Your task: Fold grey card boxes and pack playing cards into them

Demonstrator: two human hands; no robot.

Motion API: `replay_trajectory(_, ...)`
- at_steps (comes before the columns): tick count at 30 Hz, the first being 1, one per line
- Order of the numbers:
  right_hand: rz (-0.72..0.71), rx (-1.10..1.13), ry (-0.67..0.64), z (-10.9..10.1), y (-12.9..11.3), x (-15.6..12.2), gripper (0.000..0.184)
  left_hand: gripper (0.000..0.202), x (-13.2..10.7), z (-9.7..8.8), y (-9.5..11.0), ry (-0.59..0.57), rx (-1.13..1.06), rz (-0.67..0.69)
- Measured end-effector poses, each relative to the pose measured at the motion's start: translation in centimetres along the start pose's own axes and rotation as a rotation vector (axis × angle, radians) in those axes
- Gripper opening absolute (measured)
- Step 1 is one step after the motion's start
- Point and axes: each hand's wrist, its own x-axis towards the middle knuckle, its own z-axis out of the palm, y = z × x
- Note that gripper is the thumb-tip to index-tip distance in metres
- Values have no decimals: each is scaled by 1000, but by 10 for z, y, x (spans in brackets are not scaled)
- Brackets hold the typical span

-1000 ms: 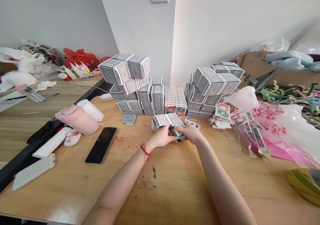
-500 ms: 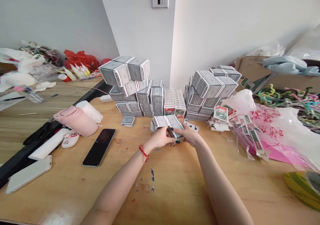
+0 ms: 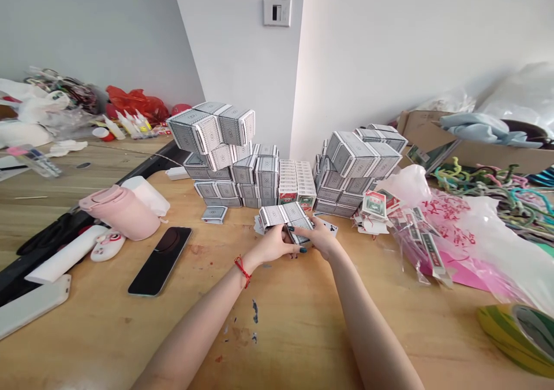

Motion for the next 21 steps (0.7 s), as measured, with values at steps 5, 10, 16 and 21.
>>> replay_trajectory(5, 107, 190, -211, -13, 4, 7, 39, 45, -1, 0, 0, 104, 87, 19)
replay_trajectory(10, 85, 325, -270, -24, 12, 9, 30, 50, 1, 0, -10, 198, 110, 81)
replay_trajectory(16, -3, 368, -350, -29, 16, 7, 32, 51, 4, 1, -26, 202, 70, 176)
replay_trajectory(21, -73, 344, -305, -23, 20, 1, 31, 30, 7, 0, -24, 287, 47, 179)
